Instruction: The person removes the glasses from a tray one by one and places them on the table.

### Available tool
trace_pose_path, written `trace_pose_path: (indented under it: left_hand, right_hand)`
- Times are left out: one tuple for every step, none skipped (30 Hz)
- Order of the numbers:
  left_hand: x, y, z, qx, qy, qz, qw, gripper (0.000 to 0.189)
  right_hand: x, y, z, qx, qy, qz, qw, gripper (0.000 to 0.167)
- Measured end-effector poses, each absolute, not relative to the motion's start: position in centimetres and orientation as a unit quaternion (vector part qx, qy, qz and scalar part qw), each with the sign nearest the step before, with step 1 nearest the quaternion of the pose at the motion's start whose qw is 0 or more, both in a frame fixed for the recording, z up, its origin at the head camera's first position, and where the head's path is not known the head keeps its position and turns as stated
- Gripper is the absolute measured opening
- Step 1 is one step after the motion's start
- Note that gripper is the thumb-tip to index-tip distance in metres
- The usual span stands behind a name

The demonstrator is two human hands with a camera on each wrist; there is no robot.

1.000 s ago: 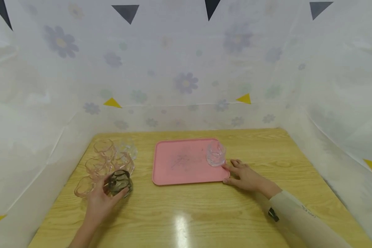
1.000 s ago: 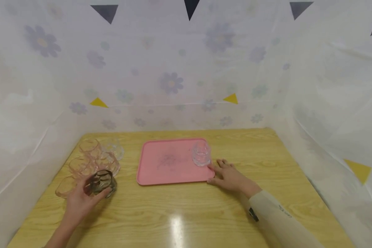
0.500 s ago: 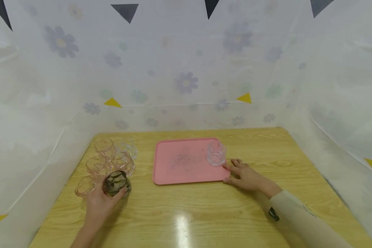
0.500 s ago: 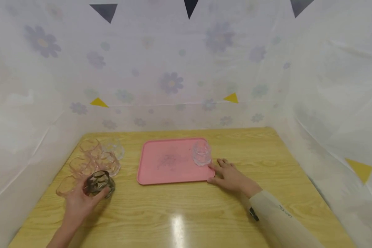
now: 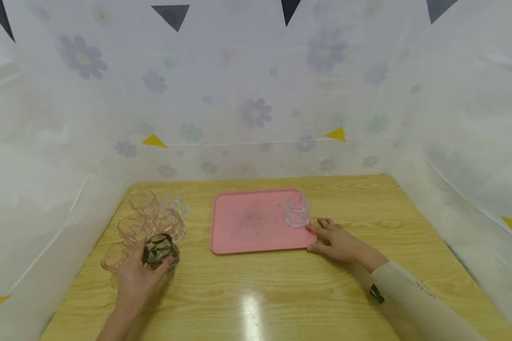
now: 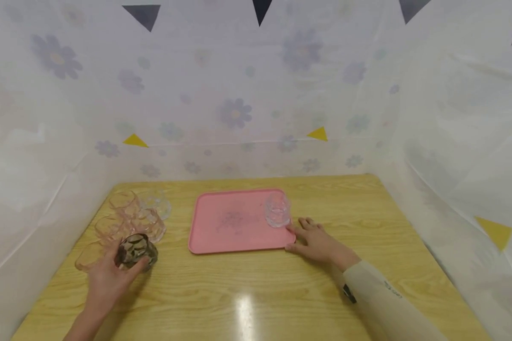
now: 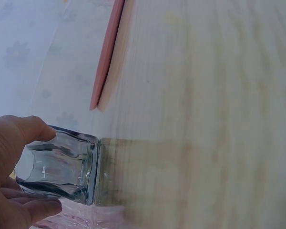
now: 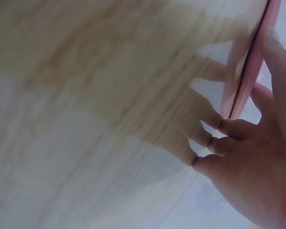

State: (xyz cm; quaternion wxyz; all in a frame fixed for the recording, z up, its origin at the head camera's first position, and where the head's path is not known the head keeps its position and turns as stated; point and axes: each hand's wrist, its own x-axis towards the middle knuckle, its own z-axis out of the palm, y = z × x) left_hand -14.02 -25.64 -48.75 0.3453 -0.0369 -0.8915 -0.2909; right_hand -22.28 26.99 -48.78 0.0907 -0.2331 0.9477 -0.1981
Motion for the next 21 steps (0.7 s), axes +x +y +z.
trace_pose_path:
  left_hand:
    - [-14.0,-25.6,-48.8,-0.039,-0.890,-0.290,0.348,0.085]
    - [-14.0,-25.6,-48.8,-0.040,-0.890,-0.289,0.351,0.085]
    - [-14.1,-25.7,-48.8,-0.041,-0.889,-0.288,0.353,0.085]
    - [-14.1,-25.7,-48.8,-0.041,-0.888,-0.287,0.356,0.085]
    - [-14.1,-25.7,-48.9,-0.040,-0.888,-0.287,0.357,0.085]
    - [-14.1,-25.7,-48.9,-0.039,-0.887,-0.288,0.358,0.085]
    - [-14.1,-25.7,-48.8,-0.038,-0.887,-0.287,0.359,0.085]
    - [-14.2,-25.7,-48.9,-0.037,-0.888,-0.285,0.360,0.085]
    - [-14.1,-25.7,-48.8,-0.038,-0.887,-0.285,0.360,0.085]
    - [-14.1,-25.7,-48.8,-0.038,-0.888,-0.285,0.359,0.085]
    - [-14.1,-25.7,-48.7,-0.036,-0.890,-0.283,0.357,0.085]
    - [-14.1,-25.7,-48.6,-0.037,-0.891,-0.280,0.356,0.085]
    - [-14.0,-25.7,-48.6,-0.035,-0.892,-0.280,0.353,0.085]
    - [-14.0,-25.7,-48.4,-0.035,-0.892,-0.281,0.352,0.085]
    - [-14.0,-25.6,-48.2,-0.037,-0.892,-0.281,0.352,0.085]
    - [-13.9,-25.6,-48.0,-0.040,-0.892,-0.279,0.354,0.085]
    - [-13.9,-25.5,-47.8,-0.046,-0.891,-0.276,0.357,0.085]
    - [-13.9,-25.5,-47.6,-0.053,-0.890,-0.274,0.361,0.086]
    - [-13.9,-25.5,-47.4,-0.060,-0.888,-0.273,0.365,0.087]
    - [-13.9,-25.5,-47.2,-0.070,-0.887,-0.268,0.371,0.089]
    - [-13.9,-25.5,-47.0,-0.081,-0.886,-0.260,0.376,0.091]
  right_hand:
    - [-22.3,27.0,-48.8,-0.233,0.948,-0.198,0.091,0.077]
    - [-22.3,27.0,-48.8,-0.233,0.948,-0.199,0.092,0.077]
    - [-22.3,27.0,-48.9,-0.233,0.947,-0.199,0.091,0.077]
    - [-22.3,27.0,-48.9,-0.233,0.948,-0.199,0.091,0.077]
    - [-22.3,27.0,-48.9,-0.234,0.947,-0.199,0.090,0.077]
    - [-22.3,27.0,-48.9,-0.234,0.947,-0.199,0.089,0.077]
    - [-22.4,27.0,-49.0,-0.235,0.947,-0.198,0.088,0.077]
    - [-22.4,27.0,-49.0,-0.236,0.948,-0.197,0.086,0.077]
    - [-22.4,27.1,-49.1,-0.237,0.948,-0.196,0.085,0.077]
    - [-22.4,27.1,-49.1,-0.237,0.948,-0.196,0.084,0.077]
    - [-22.4,27.1,-49.1,-0.237,0.948,-0.196,0.083,0.077]
    - [-22.5,27.1,-49.2,-0.237,0.948,-0.196,0.084,0.077]
    - [-22.5,27.1,-49.2,-0.237,0.948,-0.196,0.084,0.077]
    - [-22.5,27.1,-49.2,-0.236,0.948,-0.196,0.084,0.078]
    - [-22.5,27.1,-49.2,-0.235,0.948,-0.197,0.085,0.078]
    - [-22.5,27.1,-49.2,-0.234,0.948,-0.198,0.085,0.078]
    - [-22.5,27.1,-49.2,-0.234,0.948,-0.198,0.085,0.078]
    - [-22.5,27.1,-49.2,-0.233,0.948,-0.199,0.086,0.078]
    - [-22.5,27.1,-49.2,-0.232,0.948,-0.199,0.086,0.078]
    - [-22.5,27.1,-49.2,-0.232,0.948,-0.198,0.086,0.078]
    - [-22.5,27.1,-49.1,-0.232,0.949,-0.198,0.086,0.077]
